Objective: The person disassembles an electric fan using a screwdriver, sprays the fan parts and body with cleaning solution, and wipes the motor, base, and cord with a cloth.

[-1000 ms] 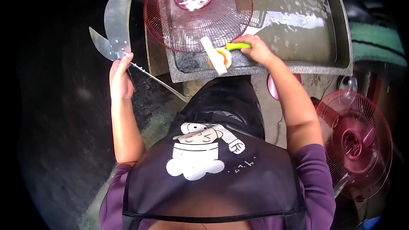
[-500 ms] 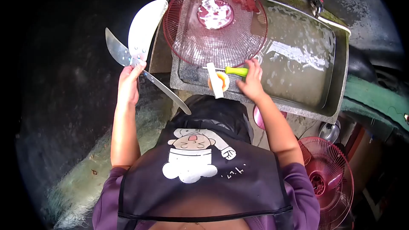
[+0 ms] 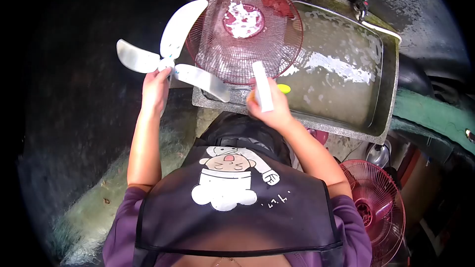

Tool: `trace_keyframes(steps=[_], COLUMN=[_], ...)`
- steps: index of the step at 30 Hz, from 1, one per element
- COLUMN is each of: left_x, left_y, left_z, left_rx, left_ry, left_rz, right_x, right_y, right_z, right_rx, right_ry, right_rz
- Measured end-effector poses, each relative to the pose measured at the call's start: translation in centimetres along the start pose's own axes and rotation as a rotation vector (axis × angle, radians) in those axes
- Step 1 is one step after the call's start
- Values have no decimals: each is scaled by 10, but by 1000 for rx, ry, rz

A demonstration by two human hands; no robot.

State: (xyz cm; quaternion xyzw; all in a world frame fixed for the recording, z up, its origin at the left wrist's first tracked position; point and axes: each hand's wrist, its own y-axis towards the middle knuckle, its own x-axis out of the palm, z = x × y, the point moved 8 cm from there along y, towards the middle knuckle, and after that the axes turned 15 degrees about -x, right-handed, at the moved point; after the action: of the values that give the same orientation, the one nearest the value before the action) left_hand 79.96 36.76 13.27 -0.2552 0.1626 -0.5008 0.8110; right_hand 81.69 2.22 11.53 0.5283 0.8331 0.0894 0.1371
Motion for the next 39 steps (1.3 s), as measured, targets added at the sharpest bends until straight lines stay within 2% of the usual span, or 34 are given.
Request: trace_keyframes(steps=[3, 5, 7, 9, 10, 11, 13, 15, 18, 21, 23, 25, 29, 31, 33, 37, 38, 39], left_x=[53, 107, 150, 186, 200, 208, 203, 198, 187, 174, 160, 147, 108, 92, 79, 73, 74, 74], left_y=[49, 81, 123, 145, 147, 151, 138, 133, 113, 101, 88, 71, 61, 57, 47, 21, 18, 14], left_z=[-10, -20, -37, -37, -31, -35, -7, -6, 9, 5, 8, 15, 13, 6, -1, -24, -33, -42], left_rx=[-2, -81, -162, -162, -47, -52, 24, 13, 285, 358, 434, 488, 469, 474, 493, 459, 401, 447], left_ry=[119, 139, 334, 500, 423, 413, 929, 991, 1054, 1111, 1127, 1136, 1063, 1023, 945, 946, 913, 892], left_rz=[-121, -214, -228, -183, -197, -205, 147, 210, 375, 366, 355, 380, 465, 509, 514, 428, 330, 306], right_x=[-40, -55, -61, -59, -60, -60, -61, -62, -62, -54, -72, -82, -72, -78, -90, -88, -86, -88], right_y=[5, 6, 2, 0, 3, 6, 7, 2, 8, 9, -1, -1, -4, -8, -13, -18, -18, -20], right_z=[-23, -38, -43, -48, -53, -59, -57, -44, -44, -45, -27, -29, -39, -43, -32, -45, -50, -50], right_rx=[132, 320, 348, 270, 281, 293, 447, 474, 368, 393, 438, 488, 428, 402, 497, 464, 430, 430], right_ry=[-130, -243, -291, -257, -259, -262, -187, -180, -270, -176, -147, -227, -157, -190, -231, -126, -119, -120], right_rz=[12, -37, -29, -73, -85, -97, -101, -102, -13, 21, 134, 95, 27, 124, 135, 186, 179, 185])
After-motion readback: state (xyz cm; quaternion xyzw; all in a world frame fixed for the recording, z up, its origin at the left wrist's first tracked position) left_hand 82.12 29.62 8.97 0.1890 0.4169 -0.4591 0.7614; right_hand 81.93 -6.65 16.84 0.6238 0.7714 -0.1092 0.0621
